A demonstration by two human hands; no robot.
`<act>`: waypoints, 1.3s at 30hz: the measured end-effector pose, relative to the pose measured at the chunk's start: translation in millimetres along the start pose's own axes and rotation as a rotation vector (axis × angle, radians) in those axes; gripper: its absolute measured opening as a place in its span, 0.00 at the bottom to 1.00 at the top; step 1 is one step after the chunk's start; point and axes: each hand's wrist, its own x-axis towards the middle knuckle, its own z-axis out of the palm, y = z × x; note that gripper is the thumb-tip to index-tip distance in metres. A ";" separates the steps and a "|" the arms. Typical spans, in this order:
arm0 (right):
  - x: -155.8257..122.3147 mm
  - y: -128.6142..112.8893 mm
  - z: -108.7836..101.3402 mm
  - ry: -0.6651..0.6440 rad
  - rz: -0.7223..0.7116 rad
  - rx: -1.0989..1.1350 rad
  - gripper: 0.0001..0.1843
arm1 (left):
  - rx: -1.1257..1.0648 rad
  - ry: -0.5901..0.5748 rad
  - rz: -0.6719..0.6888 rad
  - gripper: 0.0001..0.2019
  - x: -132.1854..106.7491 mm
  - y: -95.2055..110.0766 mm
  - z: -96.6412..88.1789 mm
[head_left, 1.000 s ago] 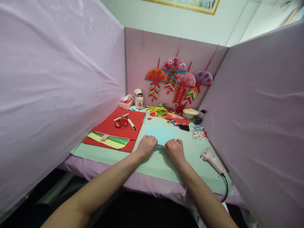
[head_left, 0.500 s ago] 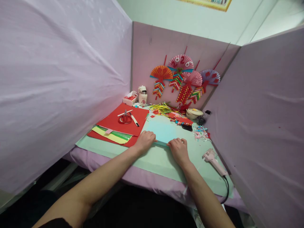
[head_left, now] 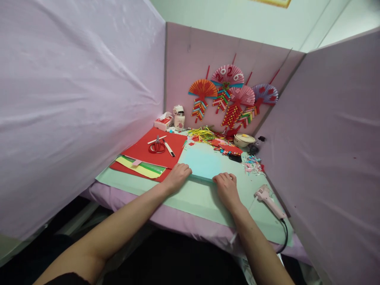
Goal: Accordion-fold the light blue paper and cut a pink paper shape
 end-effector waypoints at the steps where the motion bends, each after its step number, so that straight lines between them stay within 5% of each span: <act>1: 0.4 1.0 -1.3 0.012 0.015 -0.008 0.07 | 0.000 0.013 -0.016 0.07 -0.5 -1.0 -0.9; 7: 2.6 5.8 -8.2 0.047 0.068 -0.009 0.13 | 0.026 0.083 -0.065 0.11 -2.2 -8.9 -4.8; 21: -13.2 11.7 -22.6 -0.064 0.009 0.007 0.07 | 0.003 0.063 -0.007 0.09 -18.6 -19.3 -6.9; 39: -29.9 12.9 -36.5 -0.017 0.008 -0.034 0.08 | 0.011 0.091 -0.002 0.11 -32.1 -8.9 -14.0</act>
